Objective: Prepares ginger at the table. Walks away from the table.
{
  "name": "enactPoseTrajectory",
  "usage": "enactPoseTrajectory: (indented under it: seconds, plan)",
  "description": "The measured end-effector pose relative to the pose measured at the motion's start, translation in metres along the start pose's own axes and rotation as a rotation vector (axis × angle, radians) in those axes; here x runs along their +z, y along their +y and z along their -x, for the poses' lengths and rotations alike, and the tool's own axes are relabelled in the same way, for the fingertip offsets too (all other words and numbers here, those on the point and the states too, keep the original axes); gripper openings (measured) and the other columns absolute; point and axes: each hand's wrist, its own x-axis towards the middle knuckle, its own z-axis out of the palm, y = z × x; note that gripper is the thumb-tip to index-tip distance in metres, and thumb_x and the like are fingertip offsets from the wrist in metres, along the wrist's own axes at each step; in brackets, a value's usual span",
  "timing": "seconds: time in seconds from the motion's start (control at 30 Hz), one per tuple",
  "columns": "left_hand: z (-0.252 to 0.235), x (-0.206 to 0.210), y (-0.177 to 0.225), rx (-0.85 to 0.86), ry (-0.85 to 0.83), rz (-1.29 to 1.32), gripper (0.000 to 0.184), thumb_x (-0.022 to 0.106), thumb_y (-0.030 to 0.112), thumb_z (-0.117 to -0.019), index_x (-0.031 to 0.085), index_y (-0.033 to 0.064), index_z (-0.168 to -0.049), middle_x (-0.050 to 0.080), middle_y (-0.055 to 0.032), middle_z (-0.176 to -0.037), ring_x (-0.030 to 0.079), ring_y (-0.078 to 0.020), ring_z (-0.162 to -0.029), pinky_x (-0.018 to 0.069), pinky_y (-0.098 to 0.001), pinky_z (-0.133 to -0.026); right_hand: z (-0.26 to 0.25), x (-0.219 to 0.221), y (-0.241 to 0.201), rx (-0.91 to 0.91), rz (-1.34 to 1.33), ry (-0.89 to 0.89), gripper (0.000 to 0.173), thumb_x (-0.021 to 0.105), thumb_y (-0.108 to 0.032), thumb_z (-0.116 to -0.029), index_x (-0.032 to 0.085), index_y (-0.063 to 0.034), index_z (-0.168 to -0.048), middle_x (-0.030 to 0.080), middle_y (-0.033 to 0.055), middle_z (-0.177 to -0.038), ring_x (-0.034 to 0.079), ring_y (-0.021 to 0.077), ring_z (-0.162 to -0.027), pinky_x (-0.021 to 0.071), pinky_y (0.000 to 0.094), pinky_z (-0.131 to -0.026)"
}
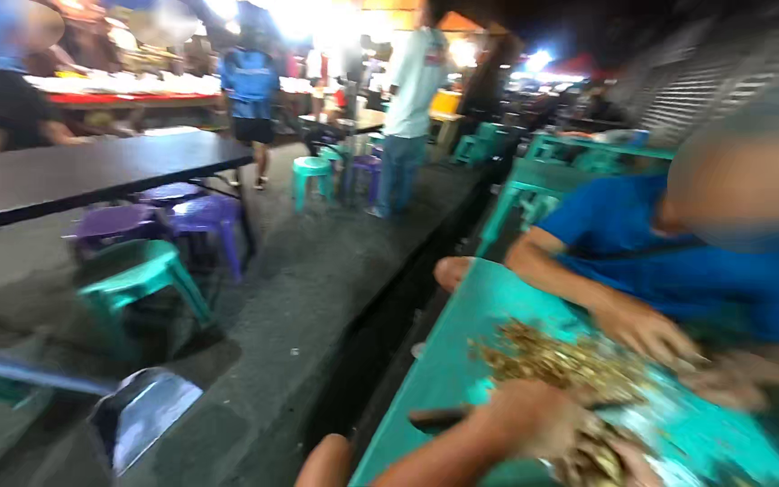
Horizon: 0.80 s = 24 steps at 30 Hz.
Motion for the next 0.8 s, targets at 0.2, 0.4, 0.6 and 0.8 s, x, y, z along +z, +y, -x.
enactPoseTrajectory:
  seconds: [0.2,0.4,0.6,0.8]
  plan:
    - [-0.001,-0.010,0.003,-0.079,-0.037,-0.042,0.039,0.040,0.027,-0.1127,0.053,0.0117,-0.146,0.070,-0.0239,-0.120,0.067,-0.0436,-0.115,0.0513,-0.0658,-0.097,-0.007,0.002,0.004,0.083,-0.158,0.022,0.015,0.055,-0.016,-0.0901,0.068,-0.0081,-0.094,0.069,0.0076,-0.076,0.064,0.0116,-0.053,0.0556,0.0246,-0.047]
    - [-0.001,-0.009,0.003,-0.088,-0.033,-0.059,0.038,0.038,0.026,-0.1130,0.054,0.0083,-0.142,0.070,-0.0242,-0.116,0.068,-0.0430,-0.112,0.0523,-0.0632,-0.096,-0.008,0.002,0.005,-0.020,-0.138,-0.004,0.018,0.055,-0.016,-0.0916,0.067,-0.0089,-0.102,0.070,0.0103,-0.082,0.067,0.0153,-0.059,0.0569,0.0273,-0.050]
    - [0.001,-0.009,-0.002,-0.066,-0.018,-0.060,0.038,0.039,0.029,-0.1128,0.056,0.0075,-0.139,0.070,-0.0238,-0.115,0.068,-0.0426,-0.111,0.0528,-0.0635,-0.094,-0.011,0.006,0.013,-0.337,0.106,0.066,0.023,0.051,0.002,-0.0934,0.067,-0.0003,-0.110,0.071,0.0109,-0.085,0.068,0.0136,-0.063,0.0592,0.0260,-0.056]
    - [0.000,-0.008,0.004,-0.073,-0.032,-0.103,0.038,0.037,0.029,-0.1136,0.049,0.0110,-0.145,0.070,-0.0230,-0.113,0.069,-0.0426,-0.110,0.0533,-0.0624,-0.094,-0.011,0.011,0.006,-0.278,0.083,0.215,0.027,0.037,-0.002,-0.1053,0.064,0.0003,-0.101,0.071,0.0115,-0.082,0.069,0.0146,-0.063,0.0600,0.0269,-0.057]
